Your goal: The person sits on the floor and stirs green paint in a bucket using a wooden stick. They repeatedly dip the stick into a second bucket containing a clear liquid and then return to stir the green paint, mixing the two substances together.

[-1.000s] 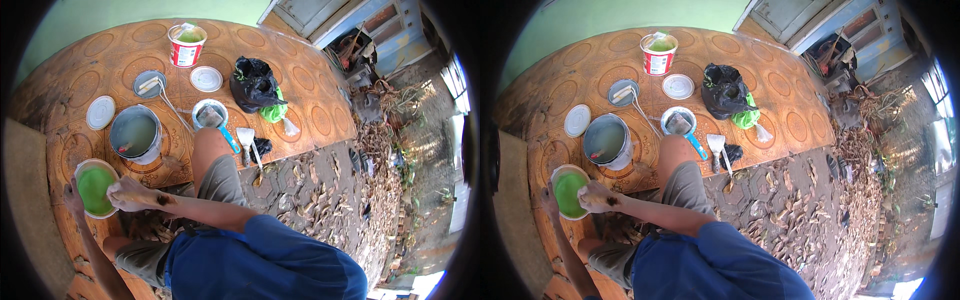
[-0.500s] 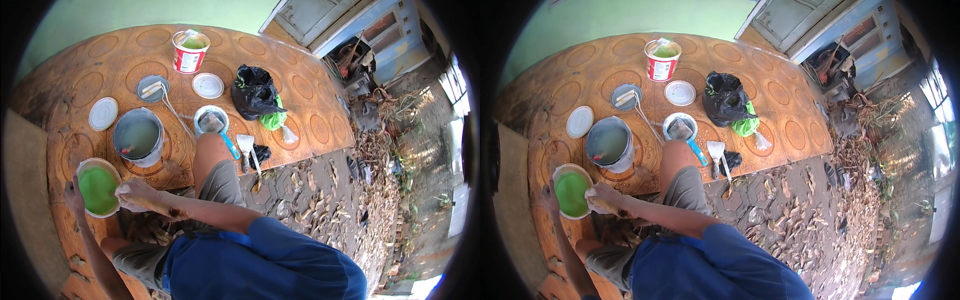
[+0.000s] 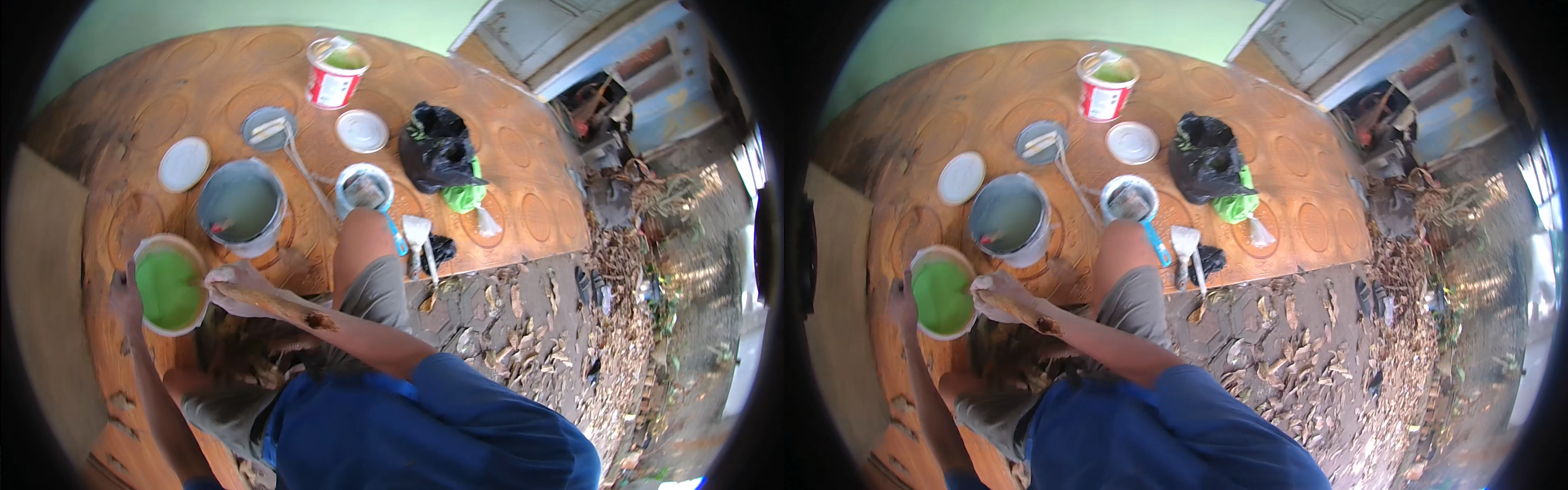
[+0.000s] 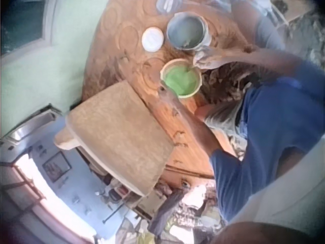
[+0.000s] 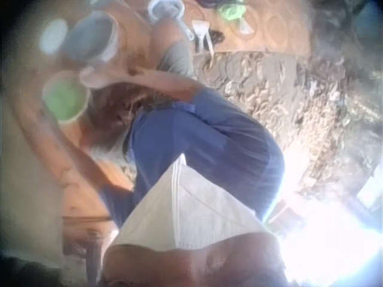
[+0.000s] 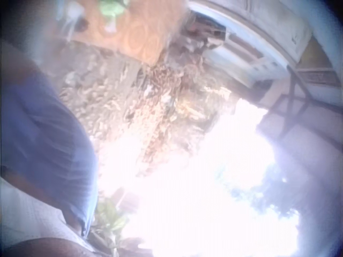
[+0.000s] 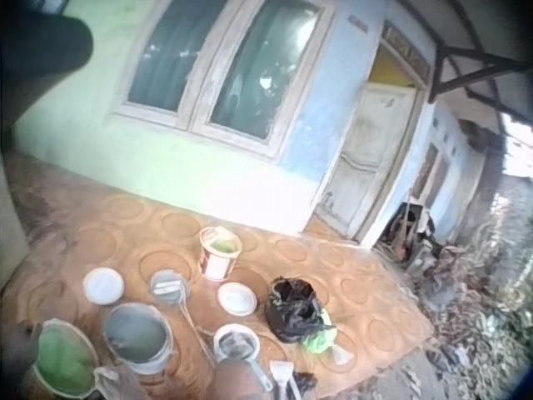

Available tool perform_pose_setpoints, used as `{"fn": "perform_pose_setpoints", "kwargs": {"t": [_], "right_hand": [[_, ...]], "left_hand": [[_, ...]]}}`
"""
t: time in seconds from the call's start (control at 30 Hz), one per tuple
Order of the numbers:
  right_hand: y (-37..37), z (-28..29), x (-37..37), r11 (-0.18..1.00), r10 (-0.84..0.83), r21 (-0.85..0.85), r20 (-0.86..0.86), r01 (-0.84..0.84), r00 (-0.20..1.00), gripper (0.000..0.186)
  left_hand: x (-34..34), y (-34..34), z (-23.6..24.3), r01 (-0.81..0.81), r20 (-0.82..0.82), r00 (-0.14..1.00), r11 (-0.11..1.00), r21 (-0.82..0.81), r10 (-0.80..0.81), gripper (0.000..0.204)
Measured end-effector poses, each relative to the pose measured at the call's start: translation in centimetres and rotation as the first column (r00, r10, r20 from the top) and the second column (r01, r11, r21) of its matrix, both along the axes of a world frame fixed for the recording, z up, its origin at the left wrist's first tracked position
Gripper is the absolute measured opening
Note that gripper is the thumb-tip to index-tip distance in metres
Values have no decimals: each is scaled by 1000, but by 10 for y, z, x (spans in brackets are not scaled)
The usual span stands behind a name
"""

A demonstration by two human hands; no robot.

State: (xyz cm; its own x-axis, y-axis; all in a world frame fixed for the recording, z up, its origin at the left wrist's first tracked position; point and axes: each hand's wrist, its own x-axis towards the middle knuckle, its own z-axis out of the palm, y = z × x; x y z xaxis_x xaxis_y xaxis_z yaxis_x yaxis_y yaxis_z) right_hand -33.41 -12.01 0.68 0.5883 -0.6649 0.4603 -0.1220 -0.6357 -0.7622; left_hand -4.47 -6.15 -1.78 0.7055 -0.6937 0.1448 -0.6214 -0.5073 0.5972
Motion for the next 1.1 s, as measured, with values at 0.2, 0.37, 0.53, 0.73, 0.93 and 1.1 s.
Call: {"fn": "perform_pose_setpoints", "kwargs": {"t": [0.2,0.37,0.53,0.73,0.93,1.1], "right_hand": [[6,10,16,995,100,21,68,-101,993,11],[-8,12,25,998,21,-65,143,-12,989,6],[17,16,5,995,91,37,-12,-91,996,5],[17,20,14,983,118,137,60,-126,991,7],[0,24,7,995,92,45,-16,-92,996,9],[-4,19,21,1000,18,-24,53,-17,998,5]], "left_hand": [[4,-9,-3,-17,-9,1000,998,54,18,60],[-7,3,21,-59,19,998,993,101,58,62],[-12,3,22,-75,-32,996,994,79,78,60],[-5,3,13,-69,-21,997,996,58,70,60],[-3,6,16,-87,-43,995,993,79,91,60],[-8,2,16,-76,-22,997,994,84,78,60]]}}
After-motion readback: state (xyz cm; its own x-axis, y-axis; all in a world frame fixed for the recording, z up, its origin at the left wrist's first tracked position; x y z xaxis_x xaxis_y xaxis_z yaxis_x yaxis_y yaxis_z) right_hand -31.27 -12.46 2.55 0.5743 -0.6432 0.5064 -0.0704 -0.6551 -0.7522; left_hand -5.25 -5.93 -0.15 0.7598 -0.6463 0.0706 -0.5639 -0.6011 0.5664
